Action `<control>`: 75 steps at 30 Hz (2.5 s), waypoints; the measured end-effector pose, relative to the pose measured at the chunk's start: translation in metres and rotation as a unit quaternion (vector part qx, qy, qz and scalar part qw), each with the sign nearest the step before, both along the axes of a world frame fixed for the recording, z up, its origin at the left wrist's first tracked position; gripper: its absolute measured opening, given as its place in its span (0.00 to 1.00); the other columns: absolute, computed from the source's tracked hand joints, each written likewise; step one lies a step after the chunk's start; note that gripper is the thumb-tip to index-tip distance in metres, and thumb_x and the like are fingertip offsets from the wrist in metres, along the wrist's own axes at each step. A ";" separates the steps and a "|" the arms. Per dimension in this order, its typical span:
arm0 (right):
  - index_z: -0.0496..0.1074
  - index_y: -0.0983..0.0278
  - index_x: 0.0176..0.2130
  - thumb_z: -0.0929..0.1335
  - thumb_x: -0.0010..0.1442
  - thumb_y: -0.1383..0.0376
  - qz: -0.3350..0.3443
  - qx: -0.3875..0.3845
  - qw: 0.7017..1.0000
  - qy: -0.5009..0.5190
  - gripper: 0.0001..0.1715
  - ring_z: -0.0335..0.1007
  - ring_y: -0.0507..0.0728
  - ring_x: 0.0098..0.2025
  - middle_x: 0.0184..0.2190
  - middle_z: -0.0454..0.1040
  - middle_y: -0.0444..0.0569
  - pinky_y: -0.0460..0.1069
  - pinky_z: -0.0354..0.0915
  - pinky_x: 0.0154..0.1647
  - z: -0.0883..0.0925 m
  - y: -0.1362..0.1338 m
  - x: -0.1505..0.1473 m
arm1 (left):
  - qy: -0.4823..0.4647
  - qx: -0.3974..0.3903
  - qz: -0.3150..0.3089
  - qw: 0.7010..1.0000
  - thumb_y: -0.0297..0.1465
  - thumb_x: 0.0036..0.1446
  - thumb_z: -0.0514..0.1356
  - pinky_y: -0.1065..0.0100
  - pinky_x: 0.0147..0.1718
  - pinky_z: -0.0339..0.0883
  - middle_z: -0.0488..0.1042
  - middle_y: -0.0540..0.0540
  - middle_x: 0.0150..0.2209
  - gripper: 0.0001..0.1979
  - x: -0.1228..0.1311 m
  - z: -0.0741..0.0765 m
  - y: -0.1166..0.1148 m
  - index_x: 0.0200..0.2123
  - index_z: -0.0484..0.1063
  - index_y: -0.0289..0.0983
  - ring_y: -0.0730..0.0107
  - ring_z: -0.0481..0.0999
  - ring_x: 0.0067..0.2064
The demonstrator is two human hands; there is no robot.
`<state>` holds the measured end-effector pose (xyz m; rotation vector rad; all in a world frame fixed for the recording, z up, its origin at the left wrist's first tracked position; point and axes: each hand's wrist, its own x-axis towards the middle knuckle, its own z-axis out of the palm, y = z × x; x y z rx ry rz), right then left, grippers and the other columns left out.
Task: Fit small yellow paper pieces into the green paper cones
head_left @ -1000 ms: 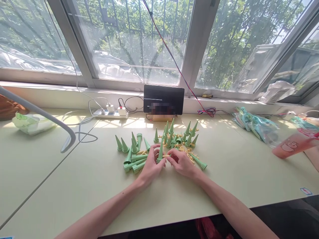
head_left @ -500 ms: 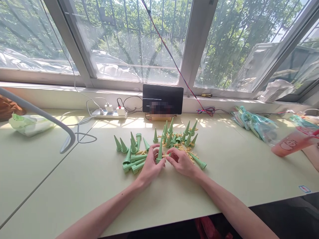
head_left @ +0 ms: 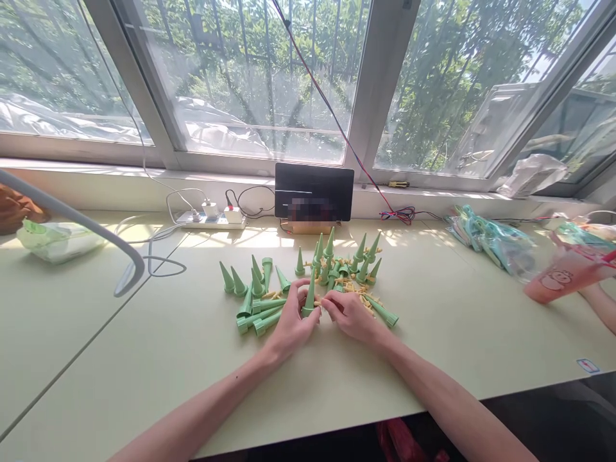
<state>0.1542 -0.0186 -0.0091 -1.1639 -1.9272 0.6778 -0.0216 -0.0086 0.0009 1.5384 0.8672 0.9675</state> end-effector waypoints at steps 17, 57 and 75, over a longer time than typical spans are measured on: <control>0.65 0.62 0.28 0.58 0.71 0.57 -0.021 0.014 1.000 0.004 0.22 0.58 0.51 0.22 0.21 0.65 0.42 0.47 0.56 0.25 -0.004 0.003 0.001 | -0.001 0.011 -0.002 1.000 0.30 0.60 0.57 0.68 0.37 0.69 0.68 0.50 0.41 0.23 0.000 0.000 -0.003 0.55 0.52 0.44 0.74 0.72 0.36; 0.71 0.62 0.43 0.66 0.65 0.61 -0.039 0.049 0.997 0.055 0.08 0.67 0.52 0.25 0.34 0.76 0.49 0.48 0.65 0.27 0.003 0.000 -0.003 | -0.003 0.012 0.028 1.000 0.31 0.59 0.58 0.68 0.33 0.70 0.70 0.49 0.39 0.21 0.003 0.003 -0.004 0.54 0.55 0.43 0.72 0.74 0.34; 0.69 0.62 0.45 0.63 0.68 0.61 -0.035 0.012 0.997 0.069 0.10 0.67 0.52 0.23 0.26 0.72 0.44 0.47 0.63 0.27 -0.003 0.001 -0.002 | 0.030 0.040 0.022 0.999 0.31 0.60 0.56 0.71 0.30 0.68 0.70 0.49 0.39 0.22 0.003 0.000 -0.006 0.55 0.53 0.44 0.71 0.74 0.36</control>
